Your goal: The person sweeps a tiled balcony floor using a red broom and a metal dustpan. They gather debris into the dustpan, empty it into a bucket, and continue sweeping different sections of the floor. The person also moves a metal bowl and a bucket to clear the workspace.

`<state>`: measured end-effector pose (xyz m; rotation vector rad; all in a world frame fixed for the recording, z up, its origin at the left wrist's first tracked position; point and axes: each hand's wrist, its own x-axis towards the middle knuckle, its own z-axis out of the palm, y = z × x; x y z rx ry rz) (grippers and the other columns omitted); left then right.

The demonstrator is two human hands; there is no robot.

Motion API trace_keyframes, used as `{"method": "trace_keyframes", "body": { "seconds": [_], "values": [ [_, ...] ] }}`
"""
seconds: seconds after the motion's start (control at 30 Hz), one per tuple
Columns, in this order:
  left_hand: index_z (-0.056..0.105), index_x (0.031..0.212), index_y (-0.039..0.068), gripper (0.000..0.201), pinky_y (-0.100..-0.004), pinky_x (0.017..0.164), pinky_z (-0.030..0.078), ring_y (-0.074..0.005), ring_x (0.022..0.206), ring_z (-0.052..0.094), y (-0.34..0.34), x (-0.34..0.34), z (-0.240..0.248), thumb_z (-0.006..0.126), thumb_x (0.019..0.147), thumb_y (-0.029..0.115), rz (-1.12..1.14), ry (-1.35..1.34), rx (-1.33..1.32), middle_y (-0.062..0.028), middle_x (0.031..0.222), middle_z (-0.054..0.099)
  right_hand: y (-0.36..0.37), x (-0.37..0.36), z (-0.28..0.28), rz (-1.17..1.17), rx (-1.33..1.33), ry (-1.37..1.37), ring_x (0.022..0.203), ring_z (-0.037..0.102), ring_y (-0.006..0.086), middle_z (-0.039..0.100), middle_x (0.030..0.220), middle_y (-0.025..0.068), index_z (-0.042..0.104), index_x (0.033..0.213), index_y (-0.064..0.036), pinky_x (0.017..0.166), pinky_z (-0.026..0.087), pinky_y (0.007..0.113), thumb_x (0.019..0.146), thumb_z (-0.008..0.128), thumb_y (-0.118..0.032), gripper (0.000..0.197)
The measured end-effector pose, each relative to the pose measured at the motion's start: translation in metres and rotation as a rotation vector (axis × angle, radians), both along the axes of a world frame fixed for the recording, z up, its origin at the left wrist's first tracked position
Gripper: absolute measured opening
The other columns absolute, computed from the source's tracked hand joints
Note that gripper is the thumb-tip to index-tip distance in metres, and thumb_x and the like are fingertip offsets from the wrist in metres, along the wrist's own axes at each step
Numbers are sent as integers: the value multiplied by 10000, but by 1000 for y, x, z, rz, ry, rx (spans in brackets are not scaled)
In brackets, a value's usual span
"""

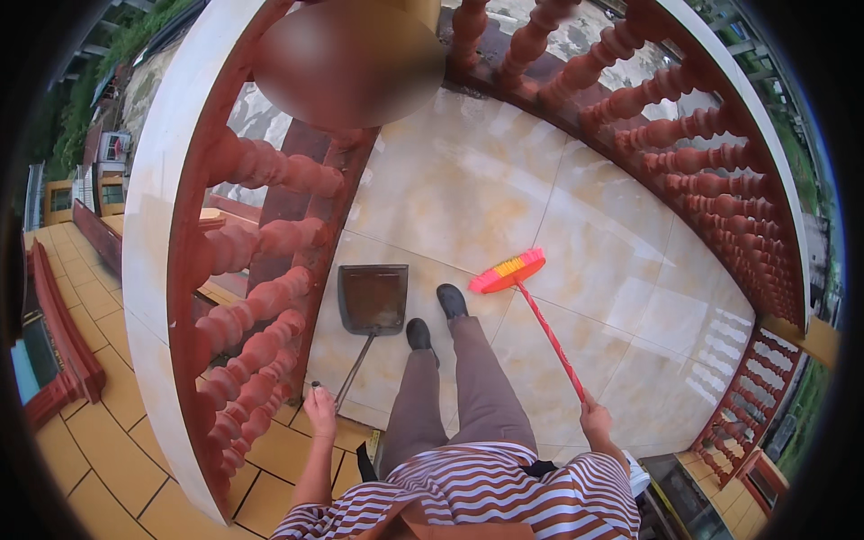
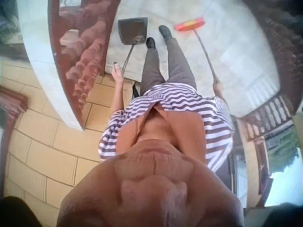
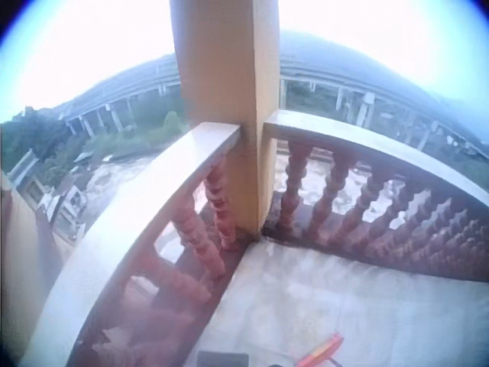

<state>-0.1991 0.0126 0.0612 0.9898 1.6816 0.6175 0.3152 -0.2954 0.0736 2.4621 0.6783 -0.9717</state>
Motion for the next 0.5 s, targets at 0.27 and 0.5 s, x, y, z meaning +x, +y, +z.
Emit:
{"method": "trace_keyframes", "body": {
  "seconds": [0.27, 0.5],
  "values": [
    [429, 766, 44, 365, -258, 470, 304, -74, 533, 362, 45, 12, -6, 461, 956, 354, -340, 69, 29, 19, 603, 374, 201, -46, -158, -109, 309, 32, 836, 636, 369, 668, 907, 164, 469, 1329, -372, 740, 505, 468, 917, 493, -317, 416],
    [442, 757, 35, 365, -284, 492, 326, -96, 550, 392, 56, 9, 12, 454, 955, 341, -466, 171, 118, -11, 590, 391, 184, -107, -109, -143, 396, 105, 768, 640, 359, 667, 844, 154, 423, 1357, -394, 680, 506, 469, 922, 496, -319, 448]
  ]
}}
